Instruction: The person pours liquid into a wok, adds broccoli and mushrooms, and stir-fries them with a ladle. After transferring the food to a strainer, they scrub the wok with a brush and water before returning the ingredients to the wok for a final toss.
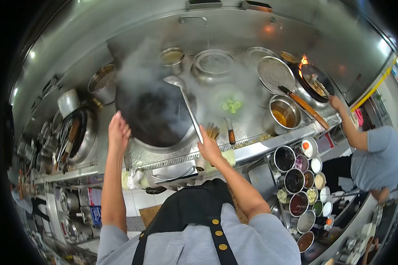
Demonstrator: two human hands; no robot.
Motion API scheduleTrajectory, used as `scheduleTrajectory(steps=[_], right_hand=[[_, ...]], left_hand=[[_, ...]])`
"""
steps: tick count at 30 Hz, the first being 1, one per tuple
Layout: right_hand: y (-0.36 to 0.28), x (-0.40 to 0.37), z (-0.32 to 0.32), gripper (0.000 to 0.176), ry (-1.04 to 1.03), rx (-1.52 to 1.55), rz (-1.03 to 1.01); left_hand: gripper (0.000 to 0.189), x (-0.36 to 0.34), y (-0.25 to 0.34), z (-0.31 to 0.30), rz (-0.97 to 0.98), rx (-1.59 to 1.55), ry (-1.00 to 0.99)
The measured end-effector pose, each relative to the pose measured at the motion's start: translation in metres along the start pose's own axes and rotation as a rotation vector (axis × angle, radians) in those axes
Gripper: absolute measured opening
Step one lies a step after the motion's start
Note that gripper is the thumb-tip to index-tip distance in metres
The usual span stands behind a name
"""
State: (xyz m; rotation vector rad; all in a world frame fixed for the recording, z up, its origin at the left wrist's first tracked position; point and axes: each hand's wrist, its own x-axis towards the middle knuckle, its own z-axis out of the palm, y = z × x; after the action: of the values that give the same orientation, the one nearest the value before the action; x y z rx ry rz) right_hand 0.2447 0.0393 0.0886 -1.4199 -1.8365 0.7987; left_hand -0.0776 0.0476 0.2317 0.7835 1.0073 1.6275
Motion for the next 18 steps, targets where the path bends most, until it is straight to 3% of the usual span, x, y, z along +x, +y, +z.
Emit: scheduleTrajectory(steps=[2,5,7,9,11,12,16,18], right_hand=[[-0.002,-0.007,-0.003,0.068,0.098,-0.070,-0.060],[0.010,-0.026,-0.022,0.059,-0.072,0.394,0.443],[0.036,-0.035,-0.023,0.047,0.211,-0.034,0.106],[0.029,-0.045,-0.035,0.040,0.344,-0.071,-0.127],[-0.049,-0.070,-0.073,0.042,-0.045,0.755,0.495],[-0.048,-0.074,-0.068,0.042,-0.038,0.760,0.489],[-0.022,-0.124,-0.039,0.032,0.308,0.124,0.324],[-0.003,-0.167,-0.026,0.029,0.401,-0.035,0.295]], left_hand=[[0.033,-0.014,-0.023,-0.054,-0.035,-0.105,0.096],[0.034,-0.022,-0.068,-0.106,-0.051,-0.289,0.191],[0.035,-0.025,-0.093,-0.121,-0.030,-0.422,0.189],[0.032,-0.016,-0.129,-0.122,-0.048,-0.453,0.060],[0.030,-0.004,-0.161,-0.107,-0.062,-0.452,0.031],[0.030,0.003,-0.171,-0.099,-0.074,-0.482,-0.019],[0.033,0.018,-0.199,-0.094,-0.207,-0.566,-0.082],[0.034,0.013,-0.199,-0.089,-0.313,-0.608,0.026]])
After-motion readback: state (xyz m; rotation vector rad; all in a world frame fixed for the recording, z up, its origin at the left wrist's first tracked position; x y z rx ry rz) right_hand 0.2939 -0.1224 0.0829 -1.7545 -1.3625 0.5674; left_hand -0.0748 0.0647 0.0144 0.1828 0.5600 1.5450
